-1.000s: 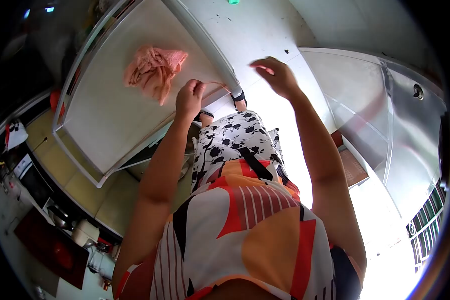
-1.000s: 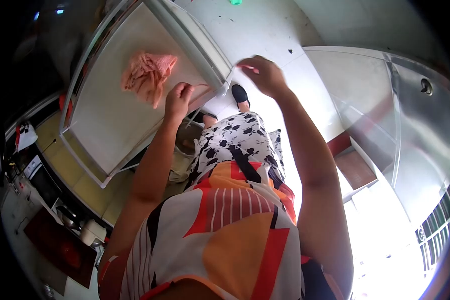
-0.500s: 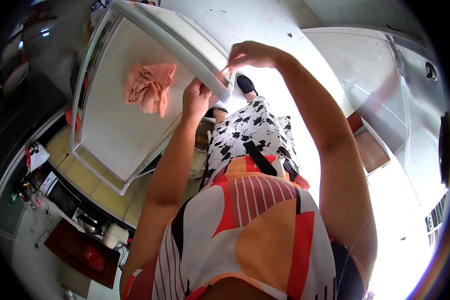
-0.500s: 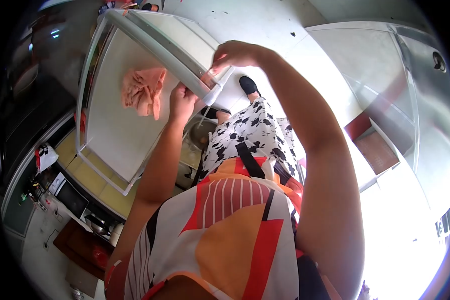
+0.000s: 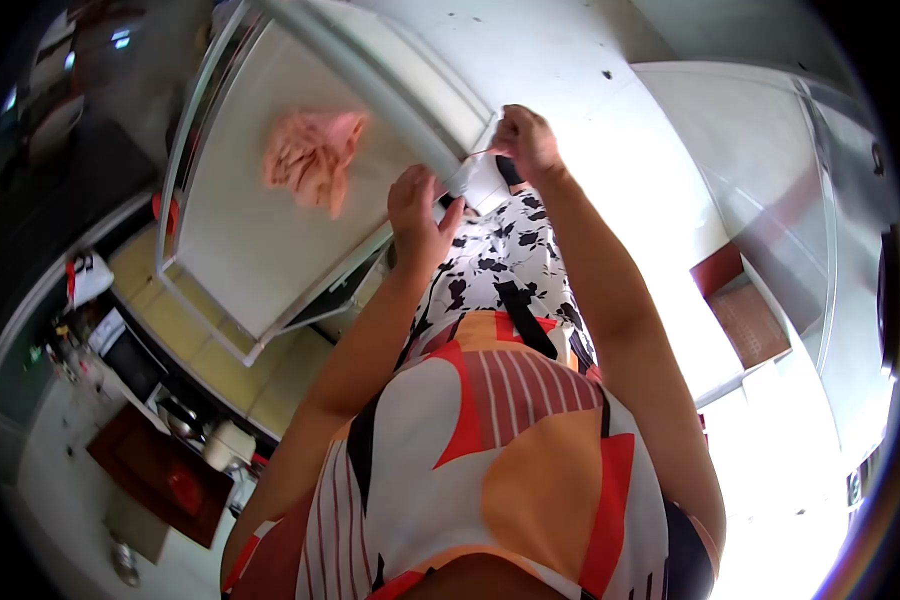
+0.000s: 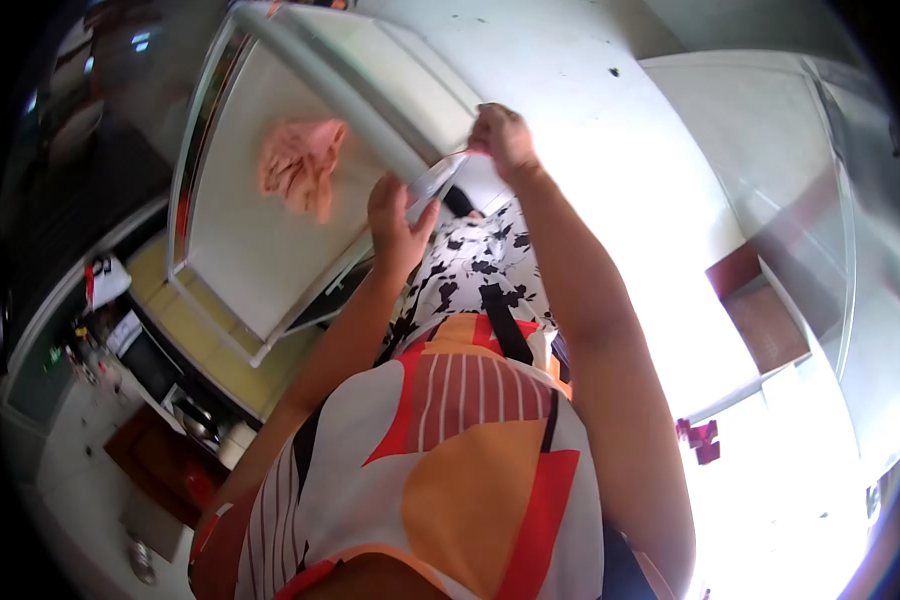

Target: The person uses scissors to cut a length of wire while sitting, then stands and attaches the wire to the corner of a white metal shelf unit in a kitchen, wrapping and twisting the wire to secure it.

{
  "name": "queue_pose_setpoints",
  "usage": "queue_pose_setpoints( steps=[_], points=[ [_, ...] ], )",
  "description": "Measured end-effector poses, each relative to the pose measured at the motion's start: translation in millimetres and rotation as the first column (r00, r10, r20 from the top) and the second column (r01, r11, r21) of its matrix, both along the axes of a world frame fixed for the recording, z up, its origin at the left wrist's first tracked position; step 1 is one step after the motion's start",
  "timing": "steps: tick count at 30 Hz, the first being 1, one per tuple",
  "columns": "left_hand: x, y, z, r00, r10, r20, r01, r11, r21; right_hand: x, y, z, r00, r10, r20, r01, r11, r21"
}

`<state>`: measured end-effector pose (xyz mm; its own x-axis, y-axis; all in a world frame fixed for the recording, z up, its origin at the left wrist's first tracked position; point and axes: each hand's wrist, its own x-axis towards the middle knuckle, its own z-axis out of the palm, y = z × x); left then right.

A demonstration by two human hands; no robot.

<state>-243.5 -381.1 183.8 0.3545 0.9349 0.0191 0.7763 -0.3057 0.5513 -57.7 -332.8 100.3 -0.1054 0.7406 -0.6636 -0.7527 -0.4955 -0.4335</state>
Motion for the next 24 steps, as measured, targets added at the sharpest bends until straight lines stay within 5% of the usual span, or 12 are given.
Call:
queue_pose_setpoints(
  steps=[4,5,7,9,11,13,21,24],
  points=[
    [-16,-28,12,0.996,-0.024,-0.087,0.024,1.000,0.001,-2,9,3,0.999,-0.041,0.024,0.041,0.999,-0.033],
    [-17,-28,12,0.998,-0.021,-0.059,0.023,0.999,0.028,1,7,-1,0.989,-0.092,-0.120,0.087,0.995,-0.045],
    [-10,-26,17,0.998,0.048,-0.042,-0.045,0.997,0.057,-4,5,28,0.968,-0.213,-0.134,0.191,0.968,-0.161],
    [1,-19,7,0.964,0.168,0.205,-0.179,0.983,0.034,-8,-2,36,0.916,-0.317,-0.244,0.291,0.947,-0.136],
    [17,-9,16,0.927,0.274,0.255,-0.276,0.961,-0.032,-9,-8,29,0.874,-0.353,-0.333,0.334,0.936,-0.114],
    [31,-8,6,0.908,0.287,0.304,-0.302,0.953,-0.001,-16,-4,35,0.929,-0.335,-0.156,0.323,0.941,-0.096],
    [50,-2,-10,0.775,0.533,0.339,-0.538,0.838,-0.089,-4,25,52,0.981,0.192,-0.021,-0.192,0.981,0.007],
    [62,2,-3,0.708,0.621,0.336,-0.665,0.746,0.023,-6,25,47,0.934,0.357,0.023,-0.358,0.931,0.073]
  ],
)
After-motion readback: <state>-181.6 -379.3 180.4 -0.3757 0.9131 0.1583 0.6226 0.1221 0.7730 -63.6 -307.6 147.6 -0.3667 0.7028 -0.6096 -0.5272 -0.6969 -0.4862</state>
